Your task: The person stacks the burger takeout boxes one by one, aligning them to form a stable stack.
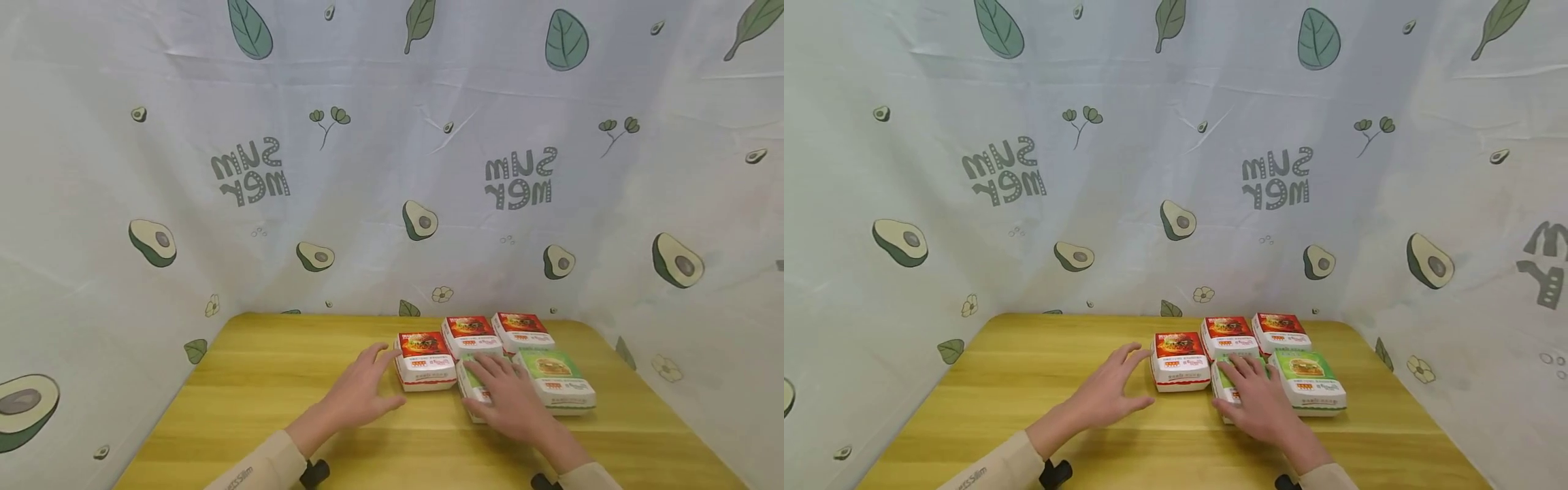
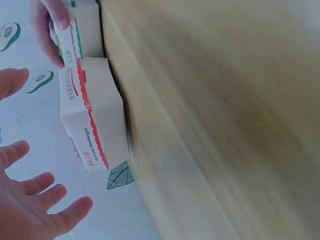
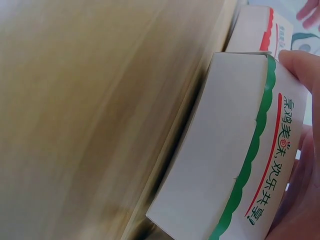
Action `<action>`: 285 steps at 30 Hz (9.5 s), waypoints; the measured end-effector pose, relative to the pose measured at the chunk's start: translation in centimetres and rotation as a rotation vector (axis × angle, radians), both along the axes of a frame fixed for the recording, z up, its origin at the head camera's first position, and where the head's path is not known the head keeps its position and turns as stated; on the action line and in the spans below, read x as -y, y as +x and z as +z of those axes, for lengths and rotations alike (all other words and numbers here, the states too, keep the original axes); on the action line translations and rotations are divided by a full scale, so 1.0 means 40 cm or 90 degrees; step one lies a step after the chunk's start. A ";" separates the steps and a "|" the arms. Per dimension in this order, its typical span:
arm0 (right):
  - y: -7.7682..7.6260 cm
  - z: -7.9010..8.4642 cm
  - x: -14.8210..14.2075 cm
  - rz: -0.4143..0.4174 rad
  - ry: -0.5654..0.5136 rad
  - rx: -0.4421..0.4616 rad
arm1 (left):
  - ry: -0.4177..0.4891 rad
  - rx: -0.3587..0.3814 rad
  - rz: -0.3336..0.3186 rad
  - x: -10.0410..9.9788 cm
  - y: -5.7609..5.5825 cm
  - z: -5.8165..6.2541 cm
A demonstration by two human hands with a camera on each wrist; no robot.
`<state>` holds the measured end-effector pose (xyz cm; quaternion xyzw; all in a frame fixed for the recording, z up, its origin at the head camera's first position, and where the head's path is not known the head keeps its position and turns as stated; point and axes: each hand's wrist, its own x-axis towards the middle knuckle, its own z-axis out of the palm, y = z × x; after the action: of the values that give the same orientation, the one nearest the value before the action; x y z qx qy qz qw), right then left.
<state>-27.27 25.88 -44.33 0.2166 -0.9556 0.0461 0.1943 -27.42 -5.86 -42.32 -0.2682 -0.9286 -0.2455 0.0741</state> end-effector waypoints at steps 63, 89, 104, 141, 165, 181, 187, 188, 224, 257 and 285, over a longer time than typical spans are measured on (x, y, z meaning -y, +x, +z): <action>-0.002 -0.012 -0.005 -0.017 -0.013 0.018 | -0.007 0.135 0.032 -0.125 -0.184 -0.045; -0.003 -0.014 -0.007 -0.021 -0.021 0.037 | -0.022 0.146 0.040 -0.010 -0.152 -0.035; 0.005 0.019 -0.014 -0.010 0.016 0.151 | -0.035 0.136 0.046 0.043 -0.155 -0.044; -0.001 0.037 -0.043 0.022 0.018 0.172 | 0.035 0.180 0.030 0.102 -0.161 -0.044; 0.006 0.028 -0.048 0.064 -0.030 0.184 | 0.072 0.209 0.016 0.099 -0.157 -0.049; 0.016 0.079 0.005 0.075 -0.033 0.169 | 0.057 0.201 0.014 0.105 -0.161 -0.057; 0.005 0.094 0.027 0.085 -0.036 0.177 | 0.055 0.189 0.006 0.104 -0.163 -0.051; 0.003 0.097 0.029 0.089 -0.036 0.175 | 0.056 0.187 0.004 0.103 -0.163 -0.050; -0.088 0.150 0.161 0.128 -0.049 0.135 | 0.048 0.190 0.012 0.101 -0.175 -0.055; -0.137 0.165 0.252 0.151 -0.041 0.141 | 0.066 0.201 -0.002 0.103 -0.176 -0.053; -0.156 0.158 0.288 0.145 -0.043 0.127 | 0.066 0.182 0.005 0.100 -0.179 -0.050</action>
<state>-33.51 14.37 -38.02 0.3116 -0.9373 0.1210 0.0991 -34.60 -9.87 -44.34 -0.2229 -0.9167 -0.3288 -0.0444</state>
